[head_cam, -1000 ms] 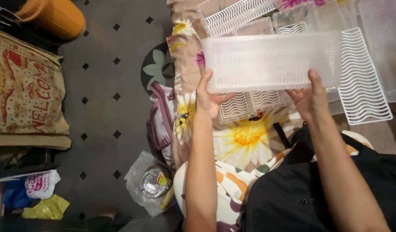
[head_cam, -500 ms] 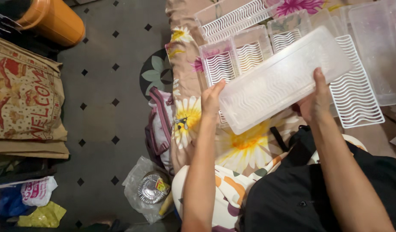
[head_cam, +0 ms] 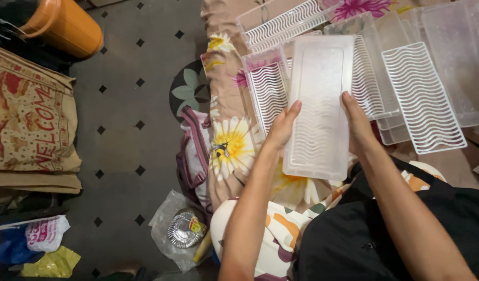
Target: The person assembles clear plastic containers by inserting white wavy inserts into the bases and then placing the lids on top. The person handles the containers one at a time, stacking the completed units on the bed.
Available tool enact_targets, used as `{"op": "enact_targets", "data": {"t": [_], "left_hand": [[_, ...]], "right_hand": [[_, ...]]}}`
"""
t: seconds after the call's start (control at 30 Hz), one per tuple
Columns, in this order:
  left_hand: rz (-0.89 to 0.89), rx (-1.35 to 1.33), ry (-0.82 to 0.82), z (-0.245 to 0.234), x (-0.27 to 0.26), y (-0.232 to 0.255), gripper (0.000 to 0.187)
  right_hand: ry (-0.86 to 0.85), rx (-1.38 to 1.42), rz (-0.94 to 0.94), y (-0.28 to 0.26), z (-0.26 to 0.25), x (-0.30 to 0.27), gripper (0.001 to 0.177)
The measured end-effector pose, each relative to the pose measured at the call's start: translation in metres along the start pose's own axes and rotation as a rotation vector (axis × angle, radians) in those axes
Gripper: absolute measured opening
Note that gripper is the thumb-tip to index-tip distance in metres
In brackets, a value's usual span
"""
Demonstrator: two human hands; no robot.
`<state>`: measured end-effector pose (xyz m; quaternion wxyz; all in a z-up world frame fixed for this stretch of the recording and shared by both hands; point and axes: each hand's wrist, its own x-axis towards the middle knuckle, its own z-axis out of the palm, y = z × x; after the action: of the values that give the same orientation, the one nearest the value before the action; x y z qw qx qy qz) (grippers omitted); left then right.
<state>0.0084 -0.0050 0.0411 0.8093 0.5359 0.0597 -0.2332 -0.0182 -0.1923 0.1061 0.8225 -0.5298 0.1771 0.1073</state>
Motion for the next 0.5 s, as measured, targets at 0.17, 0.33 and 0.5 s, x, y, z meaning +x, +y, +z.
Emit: {"op": "enact_targets", "data": {"t": [0.17,0.33,0.5], "left_hand": [[0.131,-0.228,-0.102,-0.03,0.02,0.01,0.074],[0.272,-0.085,0.283,-0.046,0.021,0.018,0.075],[0.322,0.085,0.32,-0.04,0.015,0.032,0.078]], "right_hand": [[-0.144,-0.141,-0.026,0.006,0.003,-0.003,0.061],[-0.205,-0.34,-0.033,0.027,0.014,-0.01,0.067],[-0.029,-0.354,0.111,0.031,0.016,-0.002,0.071]]}}
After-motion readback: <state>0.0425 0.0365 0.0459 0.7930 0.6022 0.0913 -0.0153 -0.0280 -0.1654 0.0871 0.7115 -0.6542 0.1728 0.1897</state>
